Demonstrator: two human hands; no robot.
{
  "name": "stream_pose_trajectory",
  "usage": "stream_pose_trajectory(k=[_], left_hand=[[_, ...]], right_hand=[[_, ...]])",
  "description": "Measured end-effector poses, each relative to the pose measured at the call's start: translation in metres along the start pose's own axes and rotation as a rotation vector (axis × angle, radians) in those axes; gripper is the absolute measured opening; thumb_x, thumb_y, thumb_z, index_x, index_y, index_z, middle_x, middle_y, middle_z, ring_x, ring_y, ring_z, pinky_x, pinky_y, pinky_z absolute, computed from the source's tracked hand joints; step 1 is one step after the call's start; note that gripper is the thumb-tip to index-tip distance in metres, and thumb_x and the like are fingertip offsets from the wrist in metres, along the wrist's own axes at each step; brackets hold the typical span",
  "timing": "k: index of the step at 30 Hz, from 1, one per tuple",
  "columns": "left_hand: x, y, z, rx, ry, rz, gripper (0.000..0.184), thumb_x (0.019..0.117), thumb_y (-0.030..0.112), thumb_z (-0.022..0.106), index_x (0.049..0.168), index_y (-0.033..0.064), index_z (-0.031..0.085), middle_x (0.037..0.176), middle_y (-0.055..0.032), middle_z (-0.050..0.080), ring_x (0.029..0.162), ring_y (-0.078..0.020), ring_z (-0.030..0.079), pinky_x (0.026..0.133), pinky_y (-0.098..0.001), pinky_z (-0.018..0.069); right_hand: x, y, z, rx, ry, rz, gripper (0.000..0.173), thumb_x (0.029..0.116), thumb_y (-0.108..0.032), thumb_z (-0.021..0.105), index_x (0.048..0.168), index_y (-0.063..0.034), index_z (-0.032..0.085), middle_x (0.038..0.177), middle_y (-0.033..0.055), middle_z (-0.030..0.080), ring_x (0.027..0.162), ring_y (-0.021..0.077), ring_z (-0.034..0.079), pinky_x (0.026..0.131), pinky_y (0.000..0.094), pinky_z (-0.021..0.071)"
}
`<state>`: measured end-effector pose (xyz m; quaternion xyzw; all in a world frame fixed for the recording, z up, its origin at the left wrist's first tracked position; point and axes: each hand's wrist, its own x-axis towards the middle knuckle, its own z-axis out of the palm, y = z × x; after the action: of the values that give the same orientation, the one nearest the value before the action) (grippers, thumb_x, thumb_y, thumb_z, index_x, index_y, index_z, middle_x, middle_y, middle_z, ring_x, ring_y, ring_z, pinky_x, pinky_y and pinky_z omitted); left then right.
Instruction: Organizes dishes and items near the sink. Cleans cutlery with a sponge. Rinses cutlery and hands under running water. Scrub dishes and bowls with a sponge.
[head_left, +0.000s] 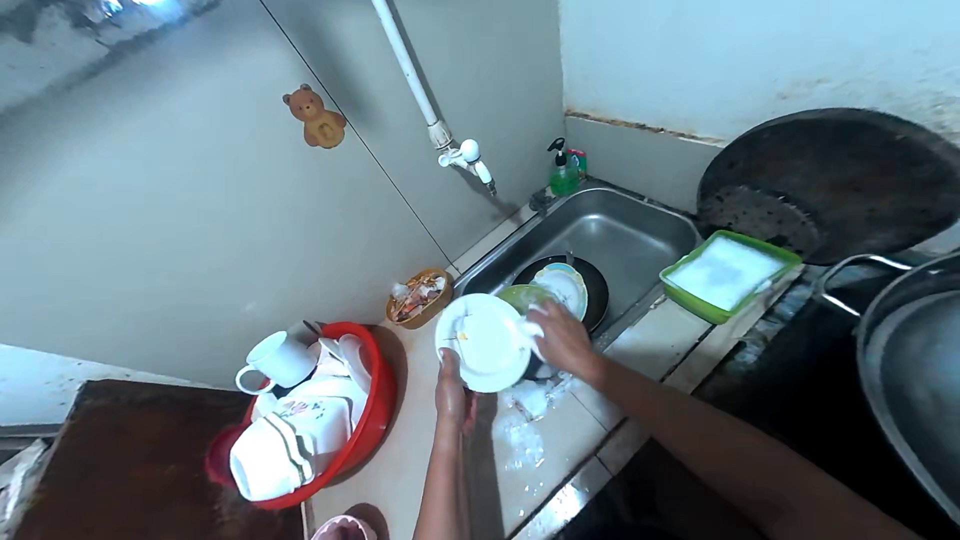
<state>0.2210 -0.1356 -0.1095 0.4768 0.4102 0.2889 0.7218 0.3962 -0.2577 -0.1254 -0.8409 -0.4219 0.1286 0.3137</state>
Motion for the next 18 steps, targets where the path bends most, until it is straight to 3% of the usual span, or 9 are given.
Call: stream_pose_trajectory(k=[3, 6, 7, 9, 10, 12, 13, 16, 18], left_hand=[[-0.014, -0.011, 0.011, 0.090, -0.126, -0.099, 0.061, 0.1108, 0.051, 0.023, 0.149, 0.0091, 0.046, 0.126, -0.0183, 0.067, 0.108, -0.0292, 0.069, 0.088, -0.0477, 0.0598], [-0.022, -0.016, 0.028, 0.080, -0.177, -0.148, 0.059, 0.1118, 0.048, 0.022, 0.145, 0.0060, 0.048, 0.121, -0.0176, 0.068, 0.104, -0.0264, 0.070, 0.087, -0.0444, 0.0604], [-0.022, -0.017, 0.031, 0.032, -0.174, -0.151, 0.059, 0.1121, 0.047, 0.021, 0.140, 0.0051, 0.052, 0.113, -0.0162, 0.069, 0.097, -0.0244, 0.071, 0.083, -0.0422, 0.0606], [-0.018, -0.015, 0.031, -0.083, -0.117, -0.092, 0.064, 0.1108, 0.052, 0.011, 0.112, 0.0088, 0.059, 0.079, -0.0069, 0.067, 0.065, -0.0149, 0.066, 0.056, -0.0323, 0.0574], [-0.015, -0.012, 0.028, -0.174, -0.115, -0.047, 0.073, 0.1072, 0.060, 0.007, 0.107, 0.0120, 0.062, 0.074, -0.0037, 0.068, 0.060, -0.0121, 0.065, 0.051, -0.0302, 0.0559], [-0.008, -0.004, 0.017, -0.359, -0.172, 0.011, 0.082, 0.1011, 0.072, 0.007, 0.124, 0.0148, 0.062, 0.097, -0.0052, 0.073, 0.085, -0.0152, 0.071, 0.071, -0.0372, 0.0605], [-0.004, -0.002, 0.015, -0.430, -0.154, 0.043, 0.080, 0.1021, 0.071, 0.012, 0.126, 0.0142, 0.062, 0.103, -0.0069, 0.073, 0.091, -0.0170, 0.071, 0.075, -0.0391, 0.0610], [0.004, -0.001, 0.008, -0.470, -0.089, 0.096, 0.052, 0.1107, 0.050, 0.025, 0.134, 0.0151, 0.056, 0.115, -0.0075, 0.071, 0.101, -0.0189, 0.071, 0.083, -0.0415, 0.0616], [0.003, -0.001, 0.003, -0.393, -0.063, 0.060, 0.051, 0.1113, 0.048, 0.025, 0.142, 0.0161, 0.049, 0.125, -0.0098, 0.067, 0.110, -0.0235, 0.068, 0.089, -0.0472, 0.0594]], right_hand=[[0.032, -0.007, -0.008, -0.071, 0.160, -0.022, 0.038, 0.0887, -0.011, 0.075, 0.127, -0.0123, 0.069, 0.137, 0.0261, 0.056, 0.123, 0.0478, 0.057, 0.087, 0.0612, 0.0548], [0.030, -0.051, 0.001, -0.060, 0.133, -0.147, 0.037, 0.0910, -0.013, 0.072, 0.128, -0.0137, 0.069, 0.139, 0.0248, 0.055, 0.126, 0.0461, 0.056, 0.089, 0.0595, 0.0557], [0.021, -0.070, 0.004, -0.027, 0.099, -0.173, 0.037, 0.0914, -0.014, 0.072, 0.128, -0.0136, 0.069, 0.139, 0.0239, 0.056, 0.126, 0.0449, 0.056, 0.091, 0.0586, 0.0549], [0.000, -0.101, 0.010, 0.029, 0.049, -0.191, 0.034, 0.0933, -0.018, 0.071, 0.126, -0.0127, 0.069, 0.136, 0.0211, 0.058, 0.124, 0.0412, 0.058, 0.095, 0.0554, 0.0544], [-0.010, -0.111, 0.012, 0.054, 0.013, -0.174, 0.033, 0.0951, -0.020, 0.069, 0.126, -0.0112, 0.068, 0.135, 0.0212, 0.058, 0.123, 0.0406, 0.058, 0.095, 0.0544, 0.0543], [-0.026, -0.120, 0.015, 0.083, -0.074, -0.150, 0.032, 0.0961, -0.017, 0.067, 0.127, -0.0090, 0.067, 0.132, 0.0220, 0.057, 0.122, 0.0407, 0.057, 0.093, 0.0540, 0.0548], [-0.033, -0.118, 0.018, 0.076, -0.115, -0.159, 0.030, 0.0968, -0.017, 0.066, 0.126, -0.0096, 0.066, 0.132, 0.0211, 0.057, 0.123, 0.0398, 0.057, 0.093, 0.0534, 0.0552], [-0.045, -0.095, 0.016, 0.065, -0.189, -0.219, 0.030, 0.0962, -0.018, 0.067, 0.126, -0.0100, 0.068, 0.134, 0.0208, 0.057, 0.125, 0.0406, 0.056, 0.095, 0.0563, 0.0531], [-0.041, -0.066, 0.007, 0.014, -0.159, -0.216, 0.029, 0.0963, -0.019, 0.068, 0.124, -0.0110, 0.069, 0.135, 0.0208, 0.059, 0.125, 0.0408, 0.057, 0.094, 0.0572, 0.0535]])
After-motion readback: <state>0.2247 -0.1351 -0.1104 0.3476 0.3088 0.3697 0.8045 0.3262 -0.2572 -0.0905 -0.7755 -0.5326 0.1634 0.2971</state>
